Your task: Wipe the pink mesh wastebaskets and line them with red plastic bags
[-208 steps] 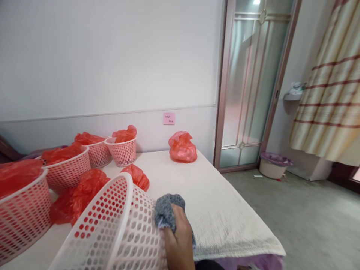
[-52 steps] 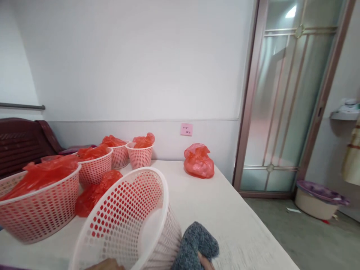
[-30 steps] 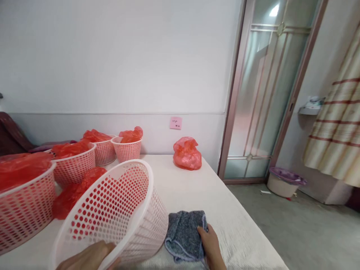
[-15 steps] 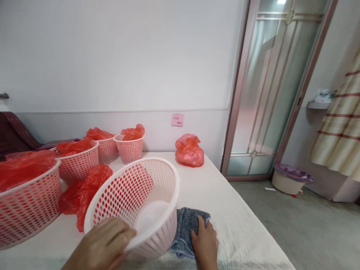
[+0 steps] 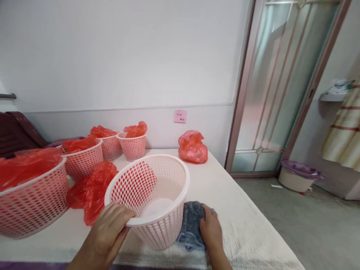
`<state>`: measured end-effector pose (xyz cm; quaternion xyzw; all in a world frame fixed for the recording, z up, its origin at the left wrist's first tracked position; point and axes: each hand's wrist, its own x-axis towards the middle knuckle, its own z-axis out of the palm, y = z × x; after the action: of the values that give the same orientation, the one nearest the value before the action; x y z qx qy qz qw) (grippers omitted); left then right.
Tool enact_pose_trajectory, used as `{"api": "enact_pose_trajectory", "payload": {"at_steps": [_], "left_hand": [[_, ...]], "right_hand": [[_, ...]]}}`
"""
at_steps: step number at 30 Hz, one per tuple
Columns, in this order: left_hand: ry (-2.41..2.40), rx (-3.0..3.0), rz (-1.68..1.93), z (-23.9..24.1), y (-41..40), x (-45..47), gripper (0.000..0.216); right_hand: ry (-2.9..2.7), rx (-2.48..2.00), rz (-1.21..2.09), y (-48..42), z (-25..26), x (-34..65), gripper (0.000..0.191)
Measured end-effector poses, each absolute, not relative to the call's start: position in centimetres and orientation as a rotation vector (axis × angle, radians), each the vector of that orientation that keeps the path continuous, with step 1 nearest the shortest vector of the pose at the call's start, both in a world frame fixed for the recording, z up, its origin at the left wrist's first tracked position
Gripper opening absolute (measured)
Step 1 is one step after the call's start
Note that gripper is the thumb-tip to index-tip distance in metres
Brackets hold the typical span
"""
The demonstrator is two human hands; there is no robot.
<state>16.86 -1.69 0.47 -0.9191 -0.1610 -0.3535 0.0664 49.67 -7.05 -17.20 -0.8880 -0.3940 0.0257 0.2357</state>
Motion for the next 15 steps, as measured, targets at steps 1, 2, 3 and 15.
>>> {"api": "enact_pose_trajectory", "payload": {"at_steps": [1, 2, 3, 15], "left_hand": [[-0.476, -2.776, -1.073, 0.4, -1.7, 17.1, 0.025], [-0.469, -2.775, -1.076, 0.4, -1.7, 17.3, 0.025], [-0.46, -2.77, -1.077, 0.3, -1.6, 17.6, 0.025], [-0.339, -2.881, -1.085, 0.4, 3.9, 20.8, 0.017]], "right_hand": [[-0.969, -2.447, 0.042, -7.3, -17.1, 50.4, 0.051], [-0.853, -2.461, 0.026, -7.6, -17.1, 51.2, 0.051], [-0.757, -2.48, 0.029, -8.0, -17.2, 52.0, 0.051], [-0.533, -2.576, 0.064, -11.0, -15.8, 52.3, 0.063]]}}
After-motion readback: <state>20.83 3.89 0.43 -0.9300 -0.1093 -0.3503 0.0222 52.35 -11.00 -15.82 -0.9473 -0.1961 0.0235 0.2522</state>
